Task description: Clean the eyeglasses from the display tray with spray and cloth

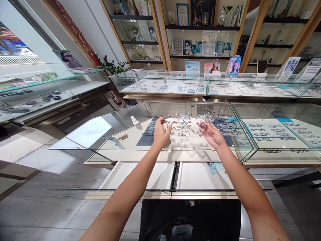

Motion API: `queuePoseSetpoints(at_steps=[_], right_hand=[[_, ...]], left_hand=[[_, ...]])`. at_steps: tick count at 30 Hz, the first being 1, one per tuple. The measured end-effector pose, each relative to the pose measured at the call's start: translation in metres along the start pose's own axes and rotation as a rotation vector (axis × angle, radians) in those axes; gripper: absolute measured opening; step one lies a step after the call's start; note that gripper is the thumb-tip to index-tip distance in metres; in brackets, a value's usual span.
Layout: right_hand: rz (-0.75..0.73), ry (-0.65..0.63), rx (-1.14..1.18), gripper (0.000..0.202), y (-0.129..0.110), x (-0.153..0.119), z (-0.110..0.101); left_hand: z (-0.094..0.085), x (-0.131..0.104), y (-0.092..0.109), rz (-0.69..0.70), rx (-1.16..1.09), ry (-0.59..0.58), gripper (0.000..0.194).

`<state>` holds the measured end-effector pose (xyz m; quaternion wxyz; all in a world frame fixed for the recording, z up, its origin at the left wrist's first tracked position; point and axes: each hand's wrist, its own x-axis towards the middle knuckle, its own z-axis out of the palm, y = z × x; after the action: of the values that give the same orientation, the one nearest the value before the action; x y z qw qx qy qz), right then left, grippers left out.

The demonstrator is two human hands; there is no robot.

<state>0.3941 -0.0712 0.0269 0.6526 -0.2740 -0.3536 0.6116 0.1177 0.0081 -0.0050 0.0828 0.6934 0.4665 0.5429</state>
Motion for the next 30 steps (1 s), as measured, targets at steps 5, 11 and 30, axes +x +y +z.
queuePoseSetpoints(at_steps=[5,11,30], right_hand=[[0.007,-0.008,0.005,0.026,-0.004,-0.002,0.0],[0.007,-0.024,-0.011,0.023,-0.01,-0.004,-0.003],[-0.023,-0.034,-0.092,0.029,-0.014,-0.009,0.006]], left_hand=[[-0.005,0.008,-0.011,-0.059,0.128,-0.027,0.039],[-0.027,0.025,-0.027,-0.422,0.346,0.256,0.048],[-0.048,0.033,-0.068,-0.651,0.395,0.202,0.059]])
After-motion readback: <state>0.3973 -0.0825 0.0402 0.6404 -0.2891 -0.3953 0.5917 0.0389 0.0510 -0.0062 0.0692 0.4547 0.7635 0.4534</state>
